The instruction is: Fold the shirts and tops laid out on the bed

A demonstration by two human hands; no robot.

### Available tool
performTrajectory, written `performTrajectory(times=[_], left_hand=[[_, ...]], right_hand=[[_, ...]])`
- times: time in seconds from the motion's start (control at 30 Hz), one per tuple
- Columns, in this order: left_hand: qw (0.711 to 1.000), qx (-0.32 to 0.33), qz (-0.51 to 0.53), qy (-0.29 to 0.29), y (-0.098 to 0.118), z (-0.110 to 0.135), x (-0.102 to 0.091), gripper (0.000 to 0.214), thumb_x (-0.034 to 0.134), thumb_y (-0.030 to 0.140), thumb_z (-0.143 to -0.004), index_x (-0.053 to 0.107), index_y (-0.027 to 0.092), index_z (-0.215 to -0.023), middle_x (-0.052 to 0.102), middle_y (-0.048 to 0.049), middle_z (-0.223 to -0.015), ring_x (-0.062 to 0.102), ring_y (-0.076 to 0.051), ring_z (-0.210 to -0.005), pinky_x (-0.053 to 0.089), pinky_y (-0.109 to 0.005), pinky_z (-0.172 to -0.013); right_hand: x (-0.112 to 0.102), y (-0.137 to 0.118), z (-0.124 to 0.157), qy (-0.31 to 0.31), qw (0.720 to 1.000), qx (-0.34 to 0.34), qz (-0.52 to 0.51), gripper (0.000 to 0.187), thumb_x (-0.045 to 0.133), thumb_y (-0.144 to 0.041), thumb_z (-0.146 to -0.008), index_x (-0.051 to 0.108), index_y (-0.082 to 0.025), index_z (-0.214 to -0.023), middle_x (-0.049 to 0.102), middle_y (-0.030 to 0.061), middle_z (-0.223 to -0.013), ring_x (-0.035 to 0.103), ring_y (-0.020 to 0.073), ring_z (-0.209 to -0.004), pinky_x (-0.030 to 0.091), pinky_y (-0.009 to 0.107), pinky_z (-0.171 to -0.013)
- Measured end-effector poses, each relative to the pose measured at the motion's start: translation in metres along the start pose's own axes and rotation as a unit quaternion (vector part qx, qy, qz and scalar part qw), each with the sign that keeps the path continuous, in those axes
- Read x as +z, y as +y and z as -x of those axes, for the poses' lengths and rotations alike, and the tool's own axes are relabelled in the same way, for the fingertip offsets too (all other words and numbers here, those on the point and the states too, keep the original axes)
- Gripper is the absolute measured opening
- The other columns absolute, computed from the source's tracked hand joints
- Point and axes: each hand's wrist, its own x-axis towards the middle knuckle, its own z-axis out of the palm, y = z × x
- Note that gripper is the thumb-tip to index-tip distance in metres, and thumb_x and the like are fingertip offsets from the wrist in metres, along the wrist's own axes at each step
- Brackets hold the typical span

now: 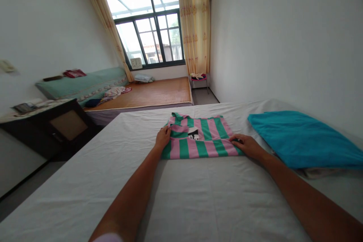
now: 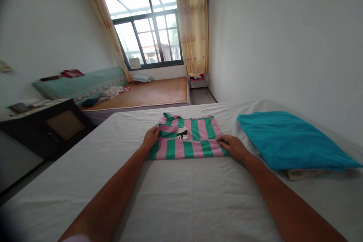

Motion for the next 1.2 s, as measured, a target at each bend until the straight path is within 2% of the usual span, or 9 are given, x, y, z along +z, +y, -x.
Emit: performTrajectory(times=[0.13,0.27,0.37,0.5,0.63,0.7,0.8,0.97,1.2], left_hand=[[0.998,-0.004,0.05,0.048,-0.004,0.013,0.005,0.031,0.032,0.034,-0.094,0.058,0.019,-0.086,0.057,0.0,-0.072,0.053,-0.015,-0.068,0.04,-0.023,-0.064],[0.984,-0.027,0.109,0.138,-0.003,0.01,-0.001,0.033,0.031,0.039,-0.095,0.057,0.019,-0.09,0.06,-0.0003,-0.076,0.054,-0.015,-0.072,0.043,-0.023,-0.068],[0.979,-0.035,0.121,0.162,-0.008,0.004,0.0,0.035,0.03,0.039,-0.096,0.058,0.018,-0.093,0.063,-0.003,-0.081,0.056,-0.016,-0.076,0.045,-0.026,-0.072],[0.99,-0.014,0.083,0.113,-0.009,-0.001,0.003,0.036,0.036,0.034,-0.094,0.054,0.014,-0.119,0.065,-0.0101,-0.106,0.059,-0.022,-0.097,0.045,-0.035,-0.09],[0.989,0.107,-0.022,0.098,0.021,0.009,0.006,0.044,0.042,0.031,-0.093,0.047,0.014,-0.133,0.05,-0.0136,-0.135,0.041,-0.026,-0.129,0.029,-0.045,-0.11],[0.981,0.187,-0.034,0.042,0.047,0.025,0.013,0.038,0.037,0.03,-0.095,0.054,0.019,-0.127,0.052,-0.01,-0.135,0.039,-0.024,-0.131,0.027,-0.044,-0.113],[0.955,0.28,-0.031,-0.093,0.083,0.056,0.036,0.038,0.036,0.031,-0.096,0.056,0.022,-0.127,0.052,-0.0088,-0.136,0.042,-0.022,-0.13,0.03,-0.043,-0.112],[0.936,0.275,-0.08,-0.203,0.103,0.087,0.059,0.052,0.037,0.044,-0.096,0.04,0.021,-0.142,0.04,-0.0114,-0.148,0.035,-0.026,-0.137,0.029,-0.049,-0.111],[0.93,0.283,-0.105,-0.208,0.096,0.081,0.05,0.051,0.034,0.047,-0.096,0.04,0.028,-0.143,0.03,-0.0076,-0.154,0.026,-0.026,-0.141,0.024,-0.048,-0.113]], right_hand=[[0.0,-0.002,-0.001,0.008,1.0,-0.011,0.014,0.025,0.053,-0.038,-0.08,0.071,-0.023,-0.089,0.072,0.0045,-0.094,0.065,0.0235,-0.086,0.049,0.036,-0.081],[0.001,-0.001,-0.005,0.077,0.997,-0.012,0.016,0.026,0.051,-0.039,-0.082,0.069,-0.024,-0.093,0.071,0.0058,-0.099,0.064,0.0239,-0.09,0.049,0.036,-0.082],[0.003,0.002,-0.006,0.083,0.996,-0.007,0.033,0.027,0.049,-0.039,-0.084,0.069,-0.024,-0.094,0.071,0.0054,-0.098,0.064,0.0227,-0.086,0.05,0.034,-0.079],[0.002,0.004,-0.002,0.027,0.993,-0.014,0.113,0.026,0.049,-0.039,-0.084,0.07,-0.025,-0.091,0.069,0.0057,-0.1,0.063,0.0222,-0.086,0.05,0.035,-0.079],[0.002,-0.017,-0.001,0.053,0.972,-0.052,0.224,0.028,0.053,-0.041,-0.085,0.072,-0.026,-0.098,0.061,0.009,-0.122,0.056,0.0291,-0.108,0.045,0.044,-0.092],[0.012,-0.036,0.0,0.05,0.967,-0.096,0.231,0.031,0.049,-0.04,-0.088,0.069,-0.027,-0.108,0.057,0.0082,-0.13,0.049,0.0305,-0.119,0.039,0.047,-0.101],[0.04,-0.062,0.007,-0.045,0.965,-0.17,0.195,0.042,0.037,-0.04,-0.095,0.058,-0.028,-0.129,0.052,0.0046,-0.139,0.043,0.0251,-0.129,0.03,0.044,-0.11],[0.069,-0.068,0.015,-0.139,0.96,-0.156,0.188,0.062,0.032,-0.056,-0.094,0.031,-0.027,-0.148,0.034,0.0044,-0.152,0.029,0.024,-0.14,0.019,0.045,-0.114],[0.044,-0.029,0.006,-0.086,0.963,-0.076,0.245,0.059,0.024,-0.058,-0.094,0.039,-0.029,-0.144,0.038,0.0027,-0.15,0.031,0.0249,-0.138,0.022,0.048,-0.112]])
